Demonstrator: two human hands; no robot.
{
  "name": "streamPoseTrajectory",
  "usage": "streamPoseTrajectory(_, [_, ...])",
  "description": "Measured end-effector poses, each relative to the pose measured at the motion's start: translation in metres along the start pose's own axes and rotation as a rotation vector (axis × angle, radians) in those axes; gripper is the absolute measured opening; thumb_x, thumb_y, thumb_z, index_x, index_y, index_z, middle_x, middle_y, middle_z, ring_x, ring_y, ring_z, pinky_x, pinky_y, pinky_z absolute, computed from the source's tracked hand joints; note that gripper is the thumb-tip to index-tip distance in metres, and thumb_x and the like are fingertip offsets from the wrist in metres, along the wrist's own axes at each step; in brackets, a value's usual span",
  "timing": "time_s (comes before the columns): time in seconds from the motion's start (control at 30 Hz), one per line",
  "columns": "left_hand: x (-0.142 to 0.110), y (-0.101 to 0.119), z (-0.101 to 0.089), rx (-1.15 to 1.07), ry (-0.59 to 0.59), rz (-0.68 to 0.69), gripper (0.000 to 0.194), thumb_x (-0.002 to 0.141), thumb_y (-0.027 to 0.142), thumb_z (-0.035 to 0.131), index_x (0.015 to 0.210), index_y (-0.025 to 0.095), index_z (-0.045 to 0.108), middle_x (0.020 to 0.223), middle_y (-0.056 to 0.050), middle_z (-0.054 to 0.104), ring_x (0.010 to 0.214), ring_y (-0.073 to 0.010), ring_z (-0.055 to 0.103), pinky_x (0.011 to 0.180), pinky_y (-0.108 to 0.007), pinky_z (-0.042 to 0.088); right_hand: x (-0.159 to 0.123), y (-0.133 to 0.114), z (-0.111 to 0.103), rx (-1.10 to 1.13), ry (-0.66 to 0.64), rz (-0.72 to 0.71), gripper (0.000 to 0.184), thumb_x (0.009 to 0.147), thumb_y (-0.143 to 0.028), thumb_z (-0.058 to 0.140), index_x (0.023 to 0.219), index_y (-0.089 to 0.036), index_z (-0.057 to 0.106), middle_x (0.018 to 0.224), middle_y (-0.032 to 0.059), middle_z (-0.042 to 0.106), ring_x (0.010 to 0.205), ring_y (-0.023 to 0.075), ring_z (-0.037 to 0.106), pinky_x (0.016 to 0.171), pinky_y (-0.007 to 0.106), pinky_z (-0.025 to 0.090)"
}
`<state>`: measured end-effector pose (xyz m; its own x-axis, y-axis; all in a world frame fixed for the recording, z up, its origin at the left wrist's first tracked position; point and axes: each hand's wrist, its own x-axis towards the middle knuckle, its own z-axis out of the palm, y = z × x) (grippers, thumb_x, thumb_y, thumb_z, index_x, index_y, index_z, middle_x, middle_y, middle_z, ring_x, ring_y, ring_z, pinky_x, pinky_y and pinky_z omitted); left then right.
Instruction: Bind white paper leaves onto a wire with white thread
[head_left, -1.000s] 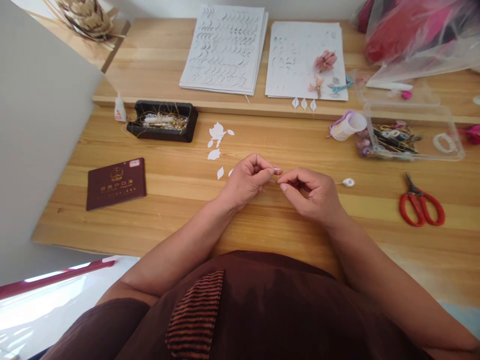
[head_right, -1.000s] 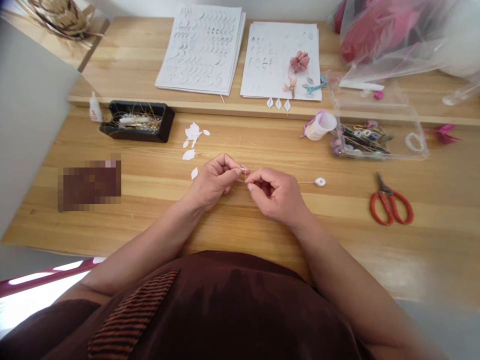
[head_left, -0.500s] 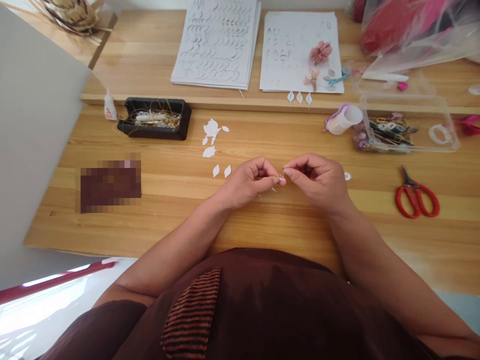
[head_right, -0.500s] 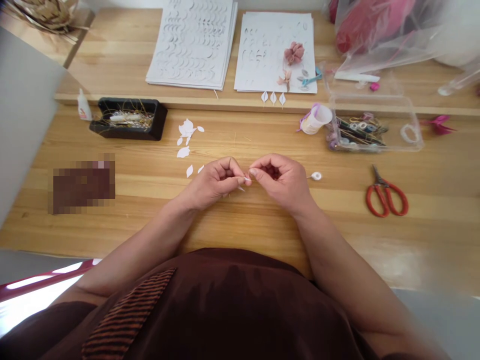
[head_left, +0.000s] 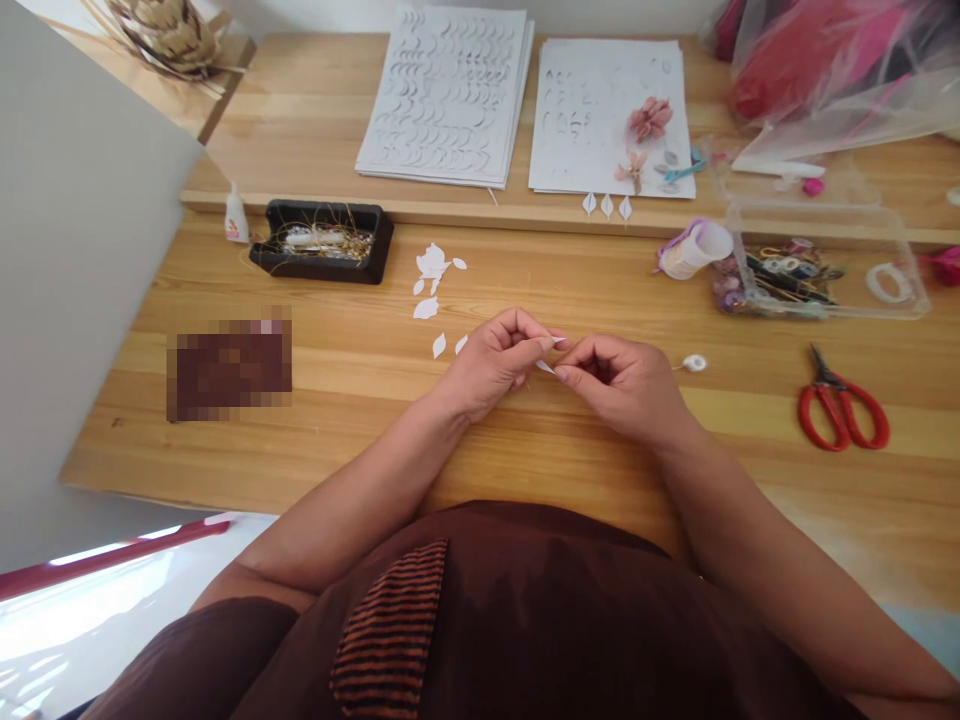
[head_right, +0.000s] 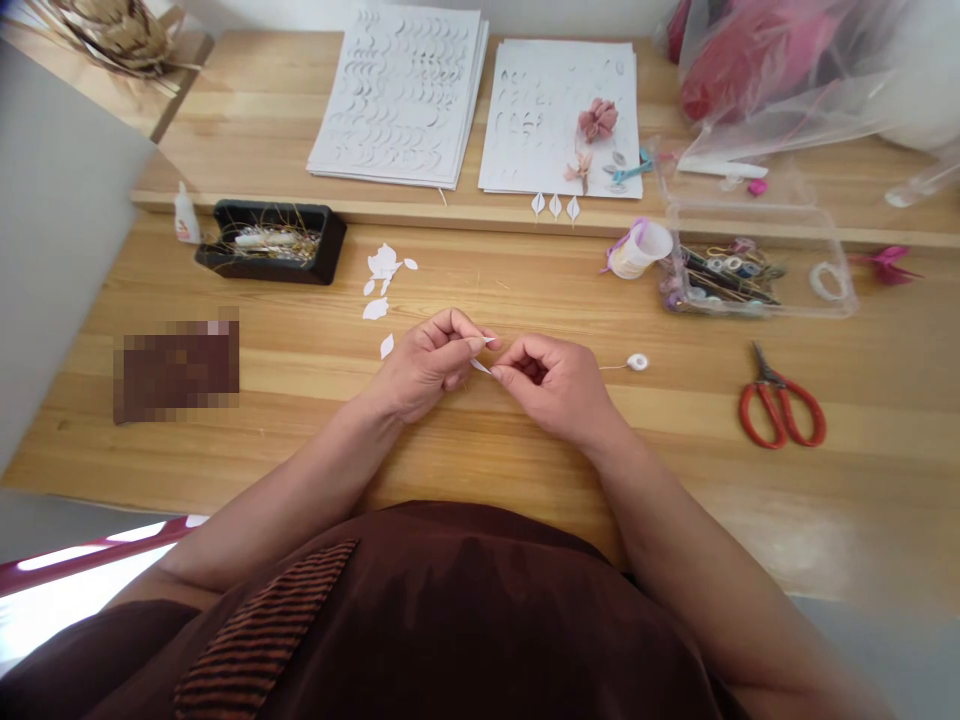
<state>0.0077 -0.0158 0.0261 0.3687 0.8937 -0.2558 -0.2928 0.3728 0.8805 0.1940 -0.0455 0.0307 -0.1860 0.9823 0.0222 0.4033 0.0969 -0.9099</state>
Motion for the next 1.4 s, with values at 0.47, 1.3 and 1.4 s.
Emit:
streamPoseTrajectory(0.47, [0.001,-0.006,-0.003,0.212,-0.039,0.093,0.026,0.079,0.025,0.081,0.077,0.017,0.056,0.080,0.001,0.071,0.062,-0.0044,0.055,0.062,-0.019,0.042,-0.004,-0.009,-0.004,-0.311,0.257,-0.292,0.007,0.092,-0.025,0.071,0.086,-0.028,0.075,0.078,0.0042,0.073,0.066,0.0196,0.059,0.066,0.038,0.047])
streamPoseTrajectory(1.3, [0.001,-0.002,-0.002,0.177,0.075,0.086,0.020,0.082,0.021,0.077,0.079,0.017,0.058,0.092,-0.003,0.077,0.060,-0.0044,0.053,0.057,-0.019,0.040,-0.004,-0.008,-0.001,-0.169,0.134,-0.197,0.008,0.086,-0.022,0.071,0.079,-0.023,0.069,0.067,-0.0007,0.062,0.055,0.0126,0.047,0.053,0.030,0.038])
streamPoseTrajectory(1.4, [0.001,-0.004,-0.003,0.221,0.013,0.093,0.021,0.080,0.022,0.078,0.078,0.017,0.058,0.086,-0.002,0.075,0.065,-0.0059,0.058,0.063,-0.020,0.043,-0.003,-0.007,-0.002,-0.195,0.197,-0.221,0.007,0.089,-0.024,0.071,0.081,-0.024,0.071,0.071,0.0010,0.065,0.057,0.0140,0.049,0.056,0.032,0.040])
